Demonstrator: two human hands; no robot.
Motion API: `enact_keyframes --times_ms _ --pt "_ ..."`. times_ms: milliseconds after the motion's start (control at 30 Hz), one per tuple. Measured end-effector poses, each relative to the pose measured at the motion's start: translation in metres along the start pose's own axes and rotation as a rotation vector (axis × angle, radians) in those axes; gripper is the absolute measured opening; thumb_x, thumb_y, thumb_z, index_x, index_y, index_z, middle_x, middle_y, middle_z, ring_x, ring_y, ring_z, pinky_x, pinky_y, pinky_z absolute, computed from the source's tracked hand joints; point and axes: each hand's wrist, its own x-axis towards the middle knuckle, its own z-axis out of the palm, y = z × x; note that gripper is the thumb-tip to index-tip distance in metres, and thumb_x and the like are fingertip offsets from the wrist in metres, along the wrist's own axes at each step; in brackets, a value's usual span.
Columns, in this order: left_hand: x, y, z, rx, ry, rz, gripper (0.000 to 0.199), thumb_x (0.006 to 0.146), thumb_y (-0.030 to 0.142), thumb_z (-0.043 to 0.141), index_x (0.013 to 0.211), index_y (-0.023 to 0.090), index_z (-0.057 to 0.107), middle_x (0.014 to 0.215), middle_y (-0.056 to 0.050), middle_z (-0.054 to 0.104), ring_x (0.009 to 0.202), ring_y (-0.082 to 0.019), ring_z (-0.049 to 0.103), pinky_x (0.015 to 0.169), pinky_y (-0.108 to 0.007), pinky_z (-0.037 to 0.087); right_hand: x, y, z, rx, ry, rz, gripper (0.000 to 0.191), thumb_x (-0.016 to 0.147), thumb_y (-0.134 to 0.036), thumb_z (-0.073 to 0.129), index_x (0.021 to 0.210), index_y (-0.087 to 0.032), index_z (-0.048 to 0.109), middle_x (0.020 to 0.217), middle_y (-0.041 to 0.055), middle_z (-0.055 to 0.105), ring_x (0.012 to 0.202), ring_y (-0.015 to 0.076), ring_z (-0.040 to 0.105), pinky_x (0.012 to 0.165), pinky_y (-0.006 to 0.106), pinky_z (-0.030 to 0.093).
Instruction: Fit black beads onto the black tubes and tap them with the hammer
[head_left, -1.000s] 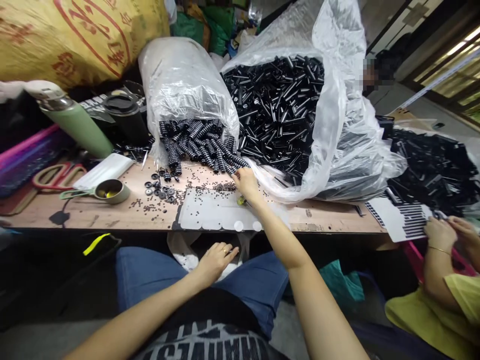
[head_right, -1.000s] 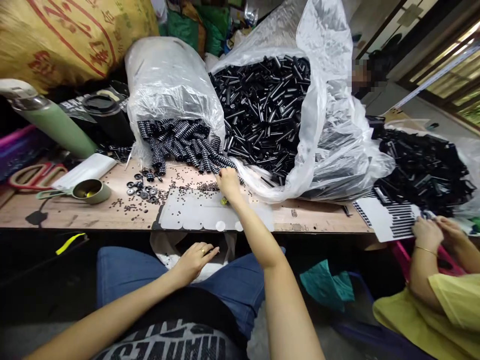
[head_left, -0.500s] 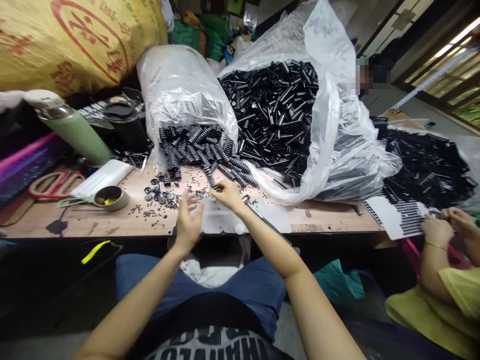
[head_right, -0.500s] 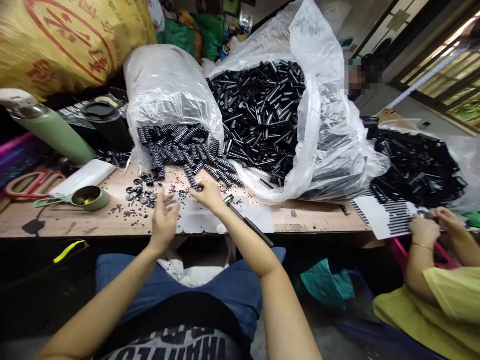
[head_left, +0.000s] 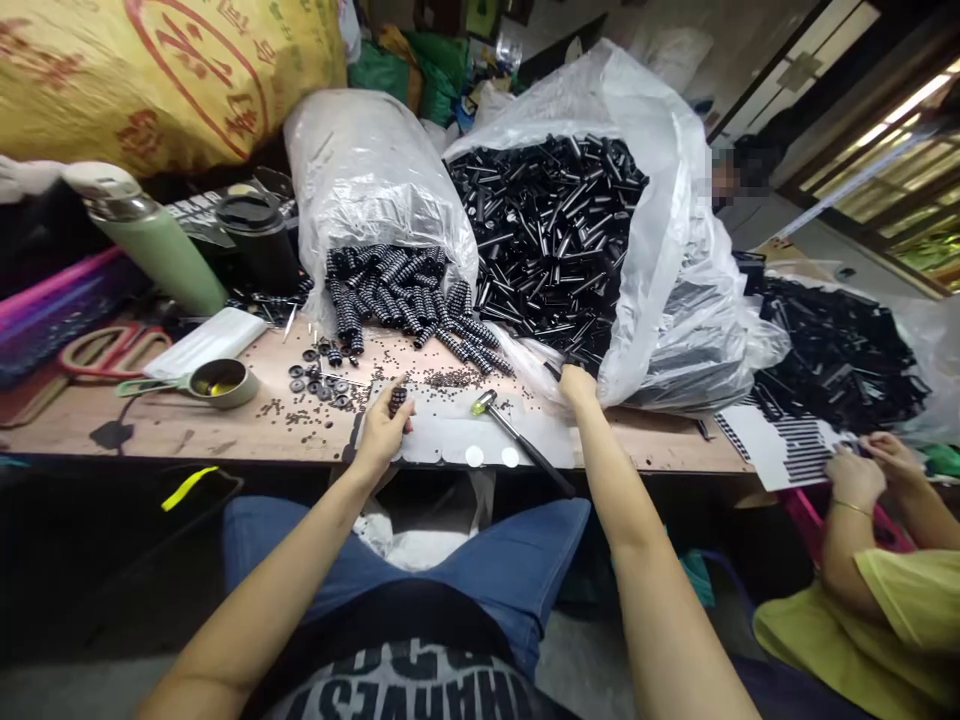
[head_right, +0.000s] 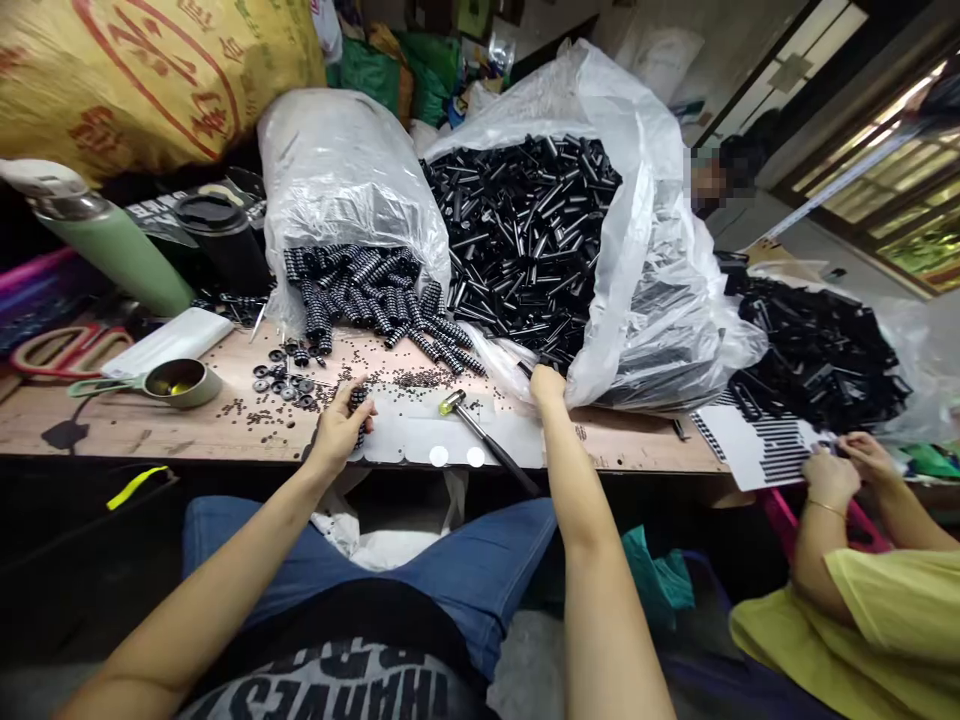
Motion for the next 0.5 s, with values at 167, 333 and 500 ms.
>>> enact_keyframes --times_ms 167,333,500 --pt "-0.002 -0.004 0.006 0.0 -0.033 -0.025 0.056 0.078 0.043 0.063 0.124 0.014 0.052 0.071 0.003 0.054 0.051 -0.008 0.049 0.051 -0.02 0.042 -0.006 0.008 0.005 -0.035 0.135 -0.098 0.02 0.083 -0.006 0.052 0.095 -0.006 0.068 0.096 0.0203 0.068 0.098 0.0251 0.063 0.086 0.032 0.046" --pt "-0.003 0.015 0.016 -0.114 -0.063 -0.184 0.047 0.069 0.045 0.071 0.101 0.013 0.059 0.069 0.002 0.055 0.045 -0.006 0.045 0.039 -0.018 0.033 -0.048 -0.015 0.012 0.06 0.455 -0.398 0.029 0.095 -0.021 0.041 0.106 -0.014 0.066 0.108 0.0141 0.066 0.107 0.0207 0.058 0.093 0.033 0.046" --pt "-0.005 0.038 0.035 -0.302 -0.347 -0.453 0.038 0.064 0.042 0.076 0.083 0.011 0.063 0.069 -0.002 0.061 0.044 -0.005 0.046 0.037 -0.017 0.03 -0.117 -0.066 0.047 0.342 0.682 -1.146 0.025 0.094 -0.02 0.046 0.107 -0.022 0.068 0.098 0.0088 0.069 0.093 0.0188 0.065 0.082 0.034 0.054"
